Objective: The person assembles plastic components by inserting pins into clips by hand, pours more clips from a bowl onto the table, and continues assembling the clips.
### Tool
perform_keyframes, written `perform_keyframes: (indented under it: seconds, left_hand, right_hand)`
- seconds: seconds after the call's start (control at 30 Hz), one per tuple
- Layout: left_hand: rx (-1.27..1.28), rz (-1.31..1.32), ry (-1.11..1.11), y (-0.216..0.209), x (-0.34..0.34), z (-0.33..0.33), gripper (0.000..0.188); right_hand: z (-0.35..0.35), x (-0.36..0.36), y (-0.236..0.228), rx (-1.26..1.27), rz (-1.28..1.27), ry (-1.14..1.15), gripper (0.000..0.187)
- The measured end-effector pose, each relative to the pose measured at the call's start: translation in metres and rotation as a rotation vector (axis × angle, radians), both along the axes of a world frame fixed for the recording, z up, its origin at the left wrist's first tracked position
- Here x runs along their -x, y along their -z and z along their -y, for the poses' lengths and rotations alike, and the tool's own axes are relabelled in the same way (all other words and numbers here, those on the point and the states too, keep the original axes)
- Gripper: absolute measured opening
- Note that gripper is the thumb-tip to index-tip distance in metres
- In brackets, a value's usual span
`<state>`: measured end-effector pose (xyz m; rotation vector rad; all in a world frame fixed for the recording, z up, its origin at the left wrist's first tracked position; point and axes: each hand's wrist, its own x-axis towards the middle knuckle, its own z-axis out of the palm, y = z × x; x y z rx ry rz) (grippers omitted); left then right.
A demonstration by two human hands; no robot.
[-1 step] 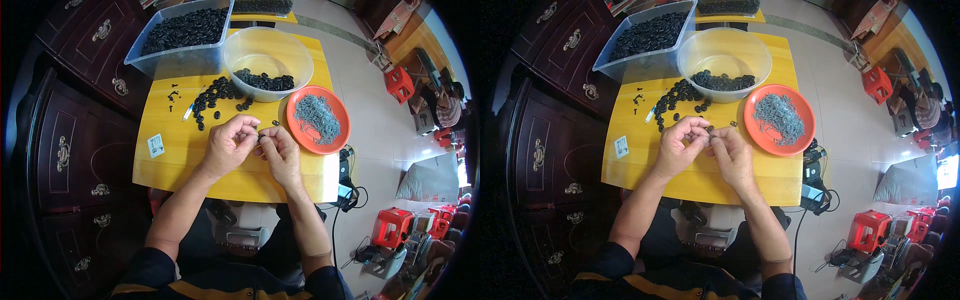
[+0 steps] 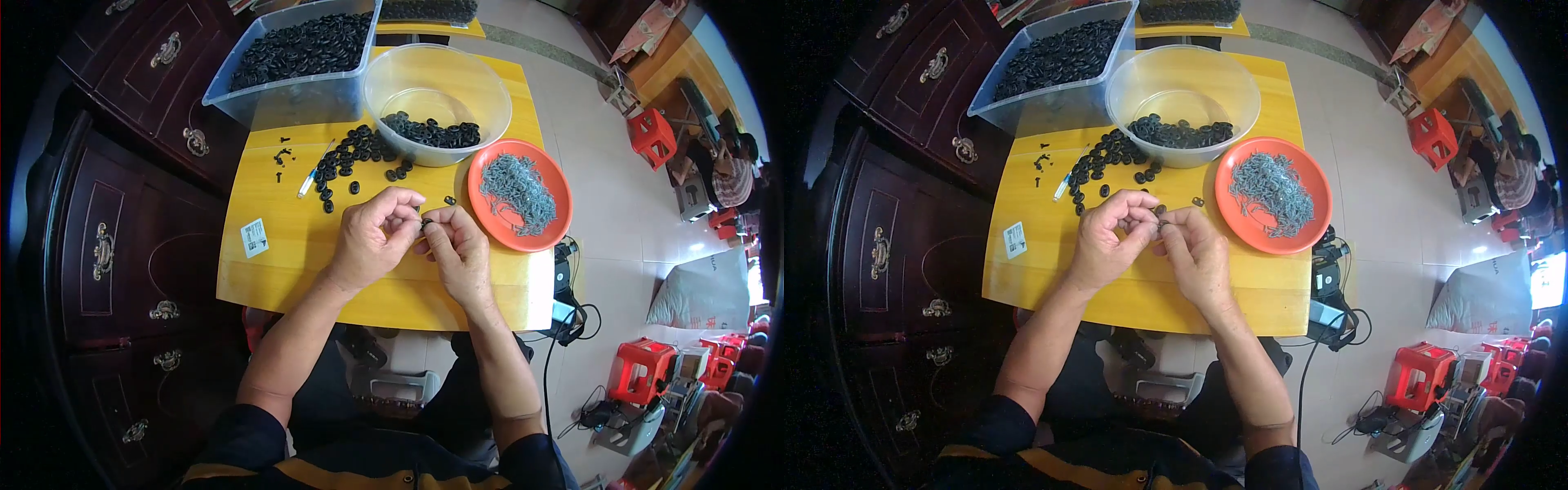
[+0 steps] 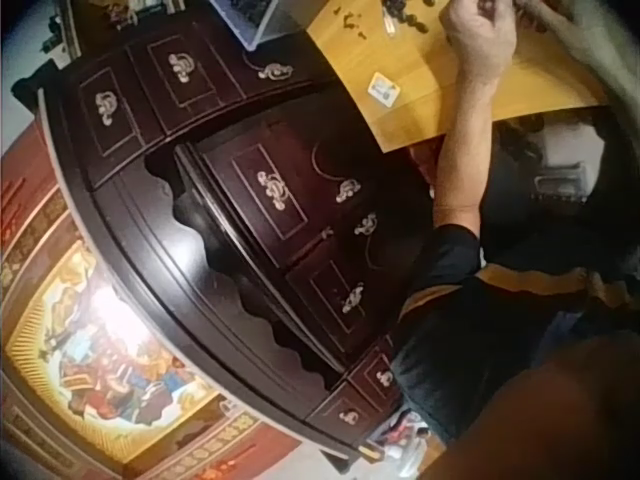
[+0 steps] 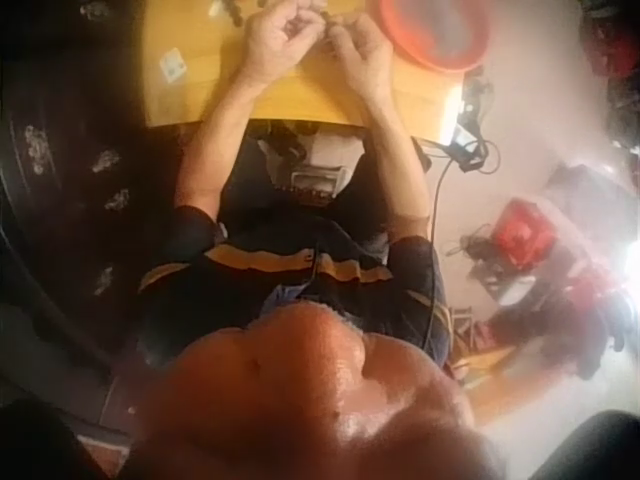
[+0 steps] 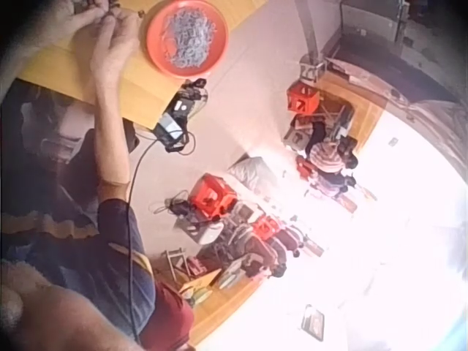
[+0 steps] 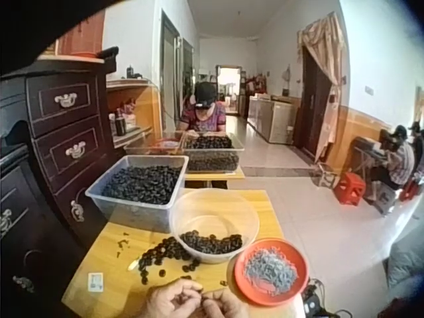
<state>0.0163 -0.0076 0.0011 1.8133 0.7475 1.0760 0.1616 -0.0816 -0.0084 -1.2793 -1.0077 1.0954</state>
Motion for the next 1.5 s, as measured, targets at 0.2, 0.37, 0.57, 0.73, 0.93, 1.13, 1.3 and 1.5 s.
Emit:
perform_keyframes:
  seconds: [0.2, 0.37, 0.57, 0.73, 0.93, 1.13, 1.3, 1.5]
  left_hand:
    - [-0.017, 0.003, -0.008, -0.004, 0.003, -0.005, 0.025]
    - [0.011, -0.219, -0.061, 0.003, 0.014, -0.014, 0.018]
    - [-0.368, -0.532, -0.093, 0.007, 0.011, -0.012, 0.016]
    - [-0.426, -0.629, -0.090, 0.007, 0.008, -0.012, 0.016]
    - [-0.388, -0.654, -0.058, 0.003, 0.009, -0.011, 0.015]
    - [-0.351, -0.684, -0.039, 0.002, 0.010, -0.007, 0.012]
    - [-0.309, -0.766, 0.004, 0.001, 0.010, -0.009, 0.012]
    - [-0.315, -0.744, 0.029, -0.004, 0.014, -0.011, 0.018]
  right_hand:
    - [-0.005, -0.009, 0.002, -0.045, -0.031, 0.017, 0.013]
    - [-0.005, -0.027, -0.007, -0.003, -0.251, 0.119, 0.012]
    - [-0.006, -0.037, -0.012, 0.010, -0.336, 0.199, 0.010]
    - [-0.004, -0.042, -0.012, 0.011, -0.331, 0.227, 0.010]
    - [-0.003, -0.045, -0.009, -0.020, -0.328, 0.204, 0.009]
    - [-0.002, -0.043, -0.008, -0.026, -0.330, 0.170, 0.012]
    - [-0.002, -0.043, -0.007, -0.001, -0.320, 0.174, 0.012]
    - [-0.006, -0.041, -0.008, -0.022, -0.304, 0.169, 0.012]
